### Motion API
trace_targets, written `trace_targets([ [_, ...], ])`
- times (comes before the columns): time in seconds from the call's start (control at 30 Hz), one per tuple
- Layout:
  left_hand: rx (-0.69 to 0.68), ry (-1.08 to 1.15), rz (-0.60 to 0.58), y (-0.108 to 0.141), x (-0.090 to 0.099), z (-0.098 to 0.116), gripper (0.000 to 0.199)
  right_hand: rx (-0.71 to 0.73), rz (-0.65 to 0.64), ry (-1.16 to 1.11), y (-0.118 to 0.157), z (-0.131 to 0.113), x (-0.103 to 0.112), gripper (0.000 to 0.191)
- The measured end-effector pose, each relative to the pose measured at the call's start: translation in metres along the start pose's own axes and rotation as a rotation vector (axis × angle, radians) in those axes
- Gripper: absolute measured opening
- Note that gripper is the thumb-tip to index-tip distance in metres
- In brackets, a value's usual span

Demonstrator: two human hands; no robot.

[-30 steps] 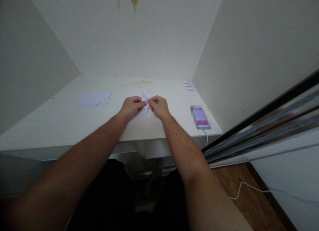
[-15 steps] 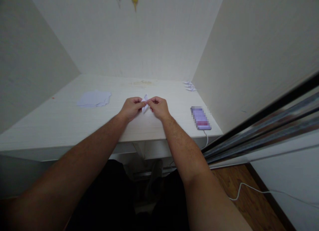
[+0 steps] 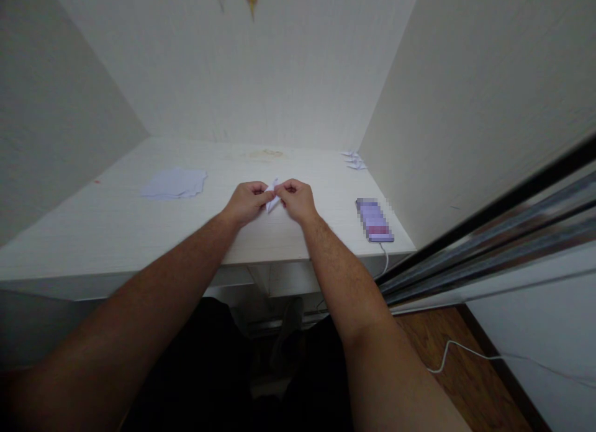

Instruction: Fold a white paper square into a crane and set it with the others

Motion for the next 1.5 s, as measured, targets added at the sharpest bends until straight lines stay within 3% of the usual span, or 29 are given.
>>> trace_targets([
  [0.27,-0.007,0.025,0.031,-0.001,0.0,-0.005,0.017,0.073,0.065,-0.093,-0.001,-0.008,0.005,0.031],
  [0.4,0.024,0.119,0.04,-0.001,-0.003,-0.004,0.019,0.058,0.019,-0.03,-0.001,-0.006,0.001,0.017],
  [0.53,0.029,0.16,0.096,-0.001,0.0,-0.002,0.019,0.064,0.064,-0.001,-0.001,-0.005,0.004,0.015],
  [0.67,0.01,0.011,0.174,0.001,0.007,0.0,0.021,0.101,0.168,0.09,0.002,-0.01,0.01,0.021],
  [0.8,-0.092,-0.253,0.246,0.006,0.013,0.015,0.021,0.15,0.25,0.17,0.005,-0.017,0.016,0.022],
  [1.03,-0.197,-0.449,0.183,0.014,0.004,0.032,0.027,0.145,0.284,0.245,0.001,-0.013,0.021,0.012],
  [1.27,-0.254,-0.472,0.126,0.016,-0.002,0.037,0.028,0.133,0.318,0.255,0.002,-0.015,0.023,0.007],
  [1.5,-0.11,-0.263,0.22,0.008,0.01,0.018,0.022,-0.039,0.161,-0.037,-0.001,-0.004,0.011,0.014],
])
Point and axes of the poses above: each hand's wrist, its own y-axis away from the middle knuckle, its own x-axis out of the back of the hand, z = x × y, the point moved 8 cm from there along -y, towards the middle knuckle, and after that the axes turned 2 degrees about -x, right-handed, at the moved point
